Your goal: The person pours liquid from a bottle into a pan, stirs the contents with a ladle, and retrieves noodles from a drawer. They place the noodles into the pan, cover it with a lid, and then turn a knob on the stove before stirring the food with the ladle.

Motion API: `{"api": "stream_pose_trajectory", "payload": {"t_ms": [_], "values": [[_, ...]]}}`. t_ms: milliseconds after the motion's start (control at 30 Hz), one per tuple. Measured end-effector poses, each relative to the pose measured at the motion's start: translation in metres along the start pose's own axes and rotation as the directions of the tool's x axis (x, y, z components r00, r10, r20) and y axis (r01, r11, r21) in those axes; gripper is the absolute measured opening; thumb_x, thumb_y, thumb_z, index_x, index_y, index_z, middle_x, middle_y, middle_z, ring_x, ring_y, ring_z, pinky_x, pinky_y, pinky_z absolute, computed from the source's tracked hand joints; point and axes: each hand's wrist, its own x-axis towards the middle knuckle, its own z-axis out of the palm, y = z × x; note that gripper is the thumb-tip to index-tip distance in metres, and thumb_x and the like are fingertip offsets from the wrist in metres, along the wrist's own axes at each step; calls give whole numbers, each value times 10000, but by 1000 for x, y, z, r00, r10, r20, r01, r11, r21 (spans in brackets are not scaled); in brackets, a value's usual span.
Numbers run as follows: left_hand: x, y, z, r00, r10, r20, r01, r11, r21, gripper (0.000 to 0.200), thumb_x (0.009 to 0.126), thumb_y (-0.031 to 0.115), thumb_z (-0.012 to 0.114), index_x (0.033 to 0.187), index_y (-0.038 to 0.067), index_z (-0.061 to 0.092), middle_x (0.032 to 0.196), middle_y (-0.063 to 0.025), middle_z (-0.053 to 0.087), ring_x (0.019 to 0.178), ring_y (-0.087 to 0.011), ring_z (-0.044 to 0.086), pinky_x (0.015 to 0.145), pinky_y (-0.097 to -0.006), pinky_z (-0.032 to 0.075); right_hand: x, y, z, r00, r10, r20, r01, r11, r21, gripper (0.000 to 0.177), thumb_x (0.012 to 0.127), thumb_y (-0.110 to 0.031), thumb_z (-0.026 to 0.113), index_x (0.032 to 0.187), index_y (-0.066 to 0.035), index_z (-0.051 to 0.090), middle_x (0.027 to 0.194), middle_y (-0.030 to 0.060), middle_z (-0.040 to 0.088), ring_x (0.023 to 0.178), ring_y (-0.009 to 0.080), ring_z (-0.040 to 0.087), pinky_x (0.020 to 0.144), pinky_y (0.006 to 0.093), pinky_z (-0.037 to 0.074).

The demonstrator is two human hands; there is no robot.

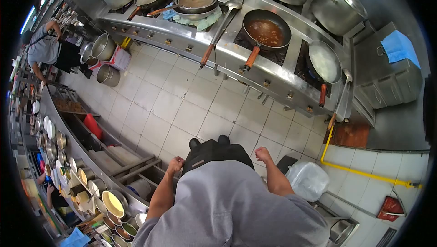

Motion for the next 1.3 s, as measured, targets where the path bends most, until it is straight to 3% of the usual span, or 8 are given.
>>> {"api": "stream_pose_trajectory", "payload": {"t_ms": [100,200,400,700,900,1200,1300], "values": [[-3,2,2,1000,-29,-8,29,999,22,277,859,225,618,990,-14,662,801,-142,697,721,-193,667,675,-331,530,-2,9,-1,997,51,50,-52,998,26,106,836,-128,585,885,-42,624,714,51,605,630,153,609,518,325,524],[0,-5,5,998,46,-45,-46,999,-2,280,850,226,626,983,-17,669,800,-149,697,730,-203,664,679,-334,528,-2,15,-2,994,46,100,-49,998,32,102,832,-125,571,874,-47,620,698,49,598,605,148,599,501,318,512],[-19,14,5,992,85,-95,-66,980,190,316,848,247,629,1001,-26,674,829,-168,706,772,-245,679,694,-341,531,-1,6,0,996,29,85,-32,999,30,94,828,-121,571,857,-39,608,689,54,593,587,149,589,482,317,501],[-24,31,-1,998,-24,-53,29,994,104,300,846,246,619,982,-14,681,819,-159,707,748,-228,679,701,-347,532,0,-4,1,998,20,67,-24,998,50,90,807,-107,559,817,-43,622,696,70,610,614,179,616,506,340,523],[-6,12,1,999,36,-36,-30,987,156,296,855,252,624,978,-12,675,792,-149,703,720,-215,675,682,-344,530,-6,6,0,994,72,85,-79,993,89,71,828,-98,562,801,-48,603,670,41,576,576,145,572,492,314,492],[-13,22,-3,996,80,-50,-72,987,142,303,862,261,624,984,-12,675,786,-144,702,721,-214,674,683,-339,532,-3,7,1,998,4,62,-7,998,58,86,827,-103,549,812,-33,596,679,69,585,573,178,585,496,352,520],[-10,22,-3,998,30,-48,-23,989,149,316,859,278,624,993,-2,680,826,-162,706,768,-235,682,718,-351,533,-3,4,2,998,17,65,-23,995,94,82,823,-98,546,805,-33,594,651,62,568,553,167,572,478,341,501]]}}
